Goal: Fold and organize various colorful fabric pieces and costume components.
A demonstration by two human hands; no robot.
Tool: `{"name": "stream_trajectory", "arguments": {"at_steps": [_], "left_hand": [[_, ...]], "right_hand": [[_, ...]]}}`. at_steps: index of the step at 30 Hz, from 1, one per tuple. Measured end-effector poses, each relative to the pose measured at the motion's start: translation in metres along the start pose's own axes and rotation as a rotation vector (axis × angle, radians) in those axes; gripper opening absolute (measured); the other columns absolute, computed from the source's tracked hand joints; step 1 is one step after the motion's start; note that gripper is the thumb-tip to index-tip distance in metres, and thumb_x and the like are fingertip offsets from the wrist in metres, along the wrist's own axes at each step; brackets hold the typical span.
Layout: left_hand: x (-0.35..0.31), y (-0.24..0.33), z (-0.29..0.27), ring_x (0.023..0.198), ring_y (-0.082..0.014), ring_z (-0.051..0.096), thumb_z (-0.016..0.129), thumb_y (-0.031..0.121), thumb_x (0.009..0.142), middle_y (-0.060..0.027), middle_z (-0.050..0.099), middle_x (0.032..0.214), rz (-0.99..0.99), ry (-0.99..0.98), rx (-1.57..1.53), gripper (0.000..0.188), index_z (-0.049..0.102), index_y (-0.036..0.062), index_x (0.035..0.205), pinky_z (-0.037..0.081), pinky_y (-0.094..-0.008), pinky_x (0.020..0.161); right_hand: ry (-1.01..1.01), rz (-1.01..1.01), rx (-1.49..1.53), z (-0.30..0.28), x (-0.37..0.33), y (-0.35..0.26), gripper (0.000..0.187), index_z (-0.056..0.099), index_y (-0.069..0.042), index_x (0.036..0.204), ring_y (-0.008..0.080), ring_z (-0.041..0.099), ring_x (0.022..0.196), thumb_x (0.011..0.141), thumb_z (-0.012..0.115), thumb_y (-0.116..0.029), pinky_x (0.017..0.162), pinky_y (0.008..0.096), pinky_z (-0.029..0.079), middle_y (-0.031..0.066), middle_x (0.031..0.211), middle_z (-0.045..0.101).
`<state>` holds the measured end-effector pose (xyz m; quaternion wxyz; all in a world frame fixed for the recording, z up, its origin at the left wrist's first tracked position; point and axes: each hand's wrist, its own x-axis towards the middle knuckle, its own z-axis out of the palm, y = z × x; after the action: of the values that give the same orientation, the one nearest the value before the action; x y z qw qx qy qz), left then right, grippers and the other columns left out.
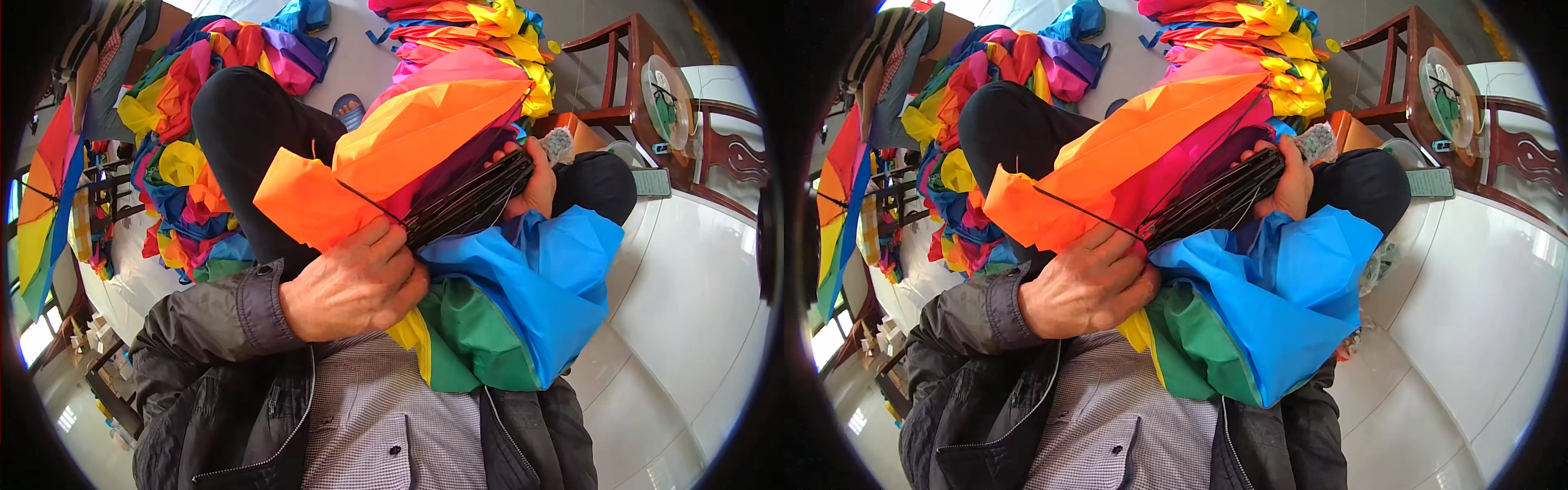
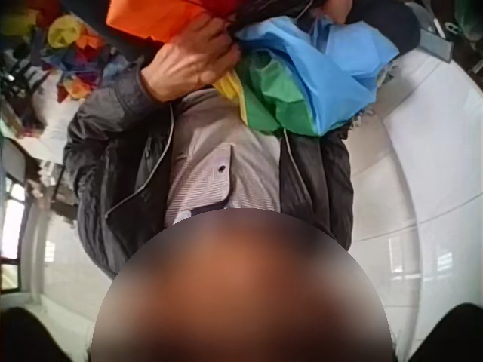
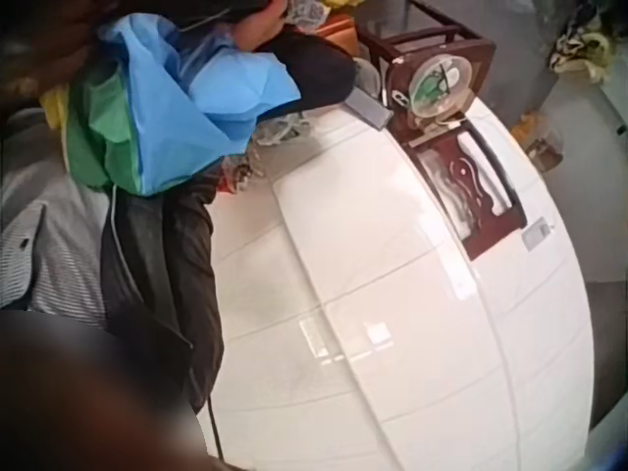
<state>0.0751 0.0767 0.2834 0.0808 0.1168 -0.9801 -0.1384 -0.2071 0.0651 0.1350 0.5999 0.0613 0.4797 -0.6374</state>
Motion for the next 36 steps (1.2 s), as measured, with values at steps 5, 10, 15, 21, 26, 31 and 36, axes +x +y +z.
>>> {"name": "stream_trajectory", "arguments": {"at_steps": [5, 10, 15, 21, 26, 31, 36], "left_hand": [[-0.002, 0.001, 0.001, 0.079, -0.0220, 0.058, 0.063, 0.022, 0.077, -0.0067, 0.058, 0.080, 0.018, 0.003, -0.055, 0.027, 0.064, 0.0013, 0.094, 0.047, -0.0355, 0.079], [0.004, 0.004, 0.007, 0.083, -0.0223, 0.061, 0.063, 0.020, 0.079, -0.0088, 0.060, 0.085, 0.051, -0.033, -0.170, 0.022, 0.061, 0.0026, 0.091, 0.050, -0.0353, 0.075], [0.006, -0.003, 0.016, 0.084, -0.0228, 0.064, 0.063, 0.019, 0.080, -0.0094, 0.061, 0.084, 0.079, -0.141, -0.309, 0.017, 0.057, 0.0043, 0.086, 0.052, -0.0366, 0.070], [-0.003, 0.000, 0.004, 0.077, -0.0231, 0.062, 0.063, 0.018, 0.078, -0.0091, 0.058, 0.076, -0.018, -0.243, -0.257, 0.017, 0.058, 0.0045, 0.087, 0.052, -0.0365, 0.067], [-0.006, 0.002, 0.003, 0.074, -0.0217, 0.060, 0.063, 0.019, 0.077, -0.0060, 0.055, 0.071, -0.001, -0.131, -0.023, 0.023, 0.062, 0.0040, 0.094, 0.050, -0.0368, 0.065], [-0.007, 0.001, 0.003, 0.073, -0.0197, 0.059, 0.064, 0.022, 0.076, -0.0032, 0.053, 0.073, 0.046, -0.099, 0.025, 0.029, 0.065, 0.0038, 0.099, 0.048, -0.0371, 0.065], [-0.009, -0.007, 0.009, 0.071, -0.0179, 0.056, 0.064, 0.022, 0.075, -0.0026, 0.052, 0.074, 0.144, -0.147, 0.027, 0.031, 0.066, 0.0041, 0.100, 0.048, -0.0331, 0.065]], "right_hand": [[0.053, -0.021, 0.024, 0.001, -0.007, 0.001, 0.030, 0.062, -0.003, 0.100, 0.0311, 0.068, 0.077, 0.099, 0.064, -0.032, 0.074, 0.0527, 0.059, 0.0123, 0.086, 0.068], [0.018, -0.062, 0.040, -0.002, -0.009, 0.001, 0.019, 0.060, -0.012, 0.101, 0.0286, 0.069, 0.078, 0.099, 0.065, -0.030, 0.075, 0.0504, 0.059, 0.0091, 0.088, 0.071], [0.018, -0.054, 0.021, 0.000, -0.013, 0.001, 0.018, 0.060, -0.012, 0.103, 0.0282, 0.069, 0.078, 0.100, 0.065, -0.029, 0.076, 0.0494, 0.059, 0.0091, 0.088, 0.071], [0.036, -0.004, 0.035, 0.000, -0.013, 0.001, 0.023, 0.060, -0.007, 0.105, 0.0296, 0.069, 0.078, 0.099, 0.065, -0.028, 0.075, 0.0508, 0.059, 0.0106, 0.089, 0.070], [0.057, 0.021, 0.023, 0.001, -0.012, 0.006, 0.031, 0.062, 0.001, 0.102, 0.0321, 0.070, 0.079, 0.099, 0.065, -0.029, 0.075, 0.0541, 0.059, 0.0130, 0.089, 0.069], [0.025, 0.091, 0.045, 0.000, -0.016, 0.004, 0.022, 0.060, -0.004, 0.103, 0.0285, 0.069, 0.077, 0.098, 0.067, -0.025, 0.077, 0.0469, 0.060, 0.0109, 0.090, 0.070], [-0.074, 0.293, 0.216, -0.014, -0.004, 0.001, 0.021, 0.060, -0.004, 0.102, 0.0287, 0.069, 0.077, 0.097, 0.066, -0.023, 0.076, 0.0470, 0.060, 0.0112, 0.090, 0.070]]}}
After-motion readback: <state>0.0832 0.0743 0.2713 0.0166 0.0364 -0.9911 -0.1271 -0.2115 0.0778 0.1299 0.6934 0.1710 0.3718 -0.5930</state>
